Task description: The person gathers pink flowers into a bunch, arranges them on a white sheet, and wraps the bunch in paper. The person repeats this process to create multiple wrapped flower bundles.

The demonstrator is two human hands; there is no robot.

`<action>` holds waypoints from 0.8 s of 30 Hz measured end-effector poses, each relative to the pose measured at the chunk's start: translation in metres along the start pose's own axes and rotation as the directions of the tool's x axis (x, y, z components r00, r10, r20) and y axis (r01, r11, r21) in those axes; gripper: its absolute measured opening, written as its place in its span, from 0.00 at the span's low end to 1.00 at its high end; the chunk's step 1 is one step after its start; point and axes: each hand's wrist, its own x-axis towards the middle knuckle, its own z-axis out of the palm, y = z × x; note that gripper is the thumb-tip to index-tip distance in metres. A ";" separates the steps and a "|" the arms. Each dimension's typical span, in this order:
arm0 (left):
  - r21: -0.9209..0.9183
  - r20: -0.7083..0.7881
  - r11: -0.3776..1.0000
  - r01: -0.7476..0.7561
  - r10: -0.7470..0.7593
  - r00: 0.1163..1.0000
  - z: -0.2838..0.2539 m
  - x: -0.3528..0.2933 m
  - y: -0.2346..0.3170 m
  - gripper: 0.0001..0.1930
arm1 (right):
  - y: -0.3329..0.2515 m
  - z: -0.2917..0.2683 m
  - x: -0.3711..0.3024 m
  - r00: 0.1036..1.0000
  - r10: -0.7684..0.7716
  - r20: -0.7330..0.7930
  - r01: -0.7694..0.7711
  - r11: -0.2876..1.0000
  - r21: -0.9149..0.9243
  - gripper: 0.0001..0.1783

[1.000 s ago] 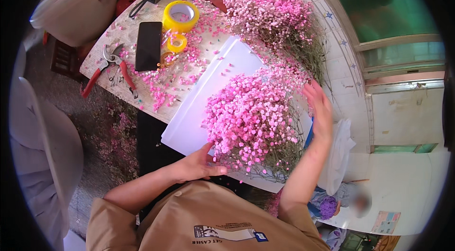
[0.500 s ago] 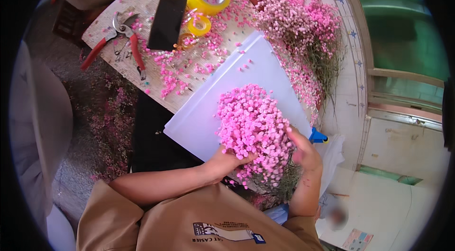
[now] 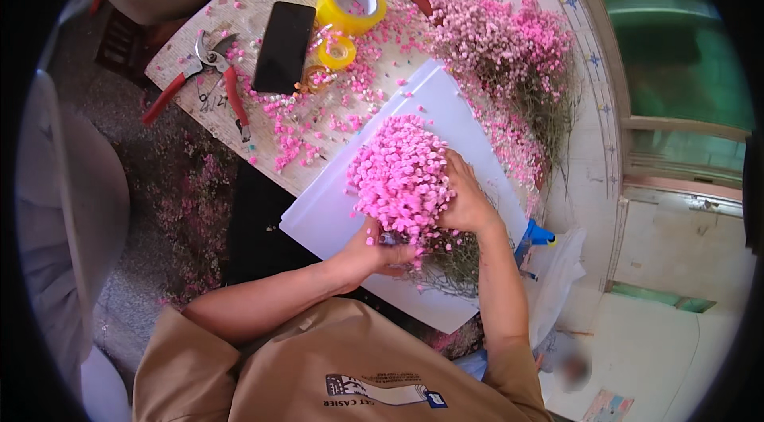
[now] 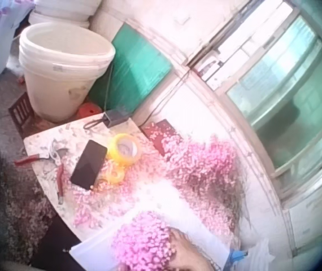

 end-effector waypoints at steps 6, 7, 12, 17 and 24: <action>0.984 0.090 0.106 -0.140 0.382 0.920 -0.027 -0.042 0.009 0.31 | 0.024 0.011 0.018 0.994 -0.092 -0.054 0.097 0.991 0.087 0.62; 0.942 0.284 0.023 -0.334 0.471 0.835 -0.016 -0.050 0.015 0.29 | 0.027 0.012 0.020 0.989 -0.128 -0.076 0.137 0.984 0.118 0.61; 0.610 0.735 -0.292 -0.736 0.555 0.389 0.064 -0.012 0.043 0.27 | 0.004 -0.007 0.014 1.000 -0.003 0.005 0.002 0.994 0.107 0.59; 0.846 0.531 -0.373 -0.380 0.539 0.654 0.048 0.061 0.029 0.40 | 0.030 -0.011 0.002 0.994 0.058 0.095 -0.067 0.994 0.091 0.61; 0.810 0.526 -0.525 -0.262 0.450 0.722 0.038 0.063 0.029 0.41 | 0.102 -0.119 -0.037 0.945 0.129 -0.301 0.006 0.913 0.408 0.49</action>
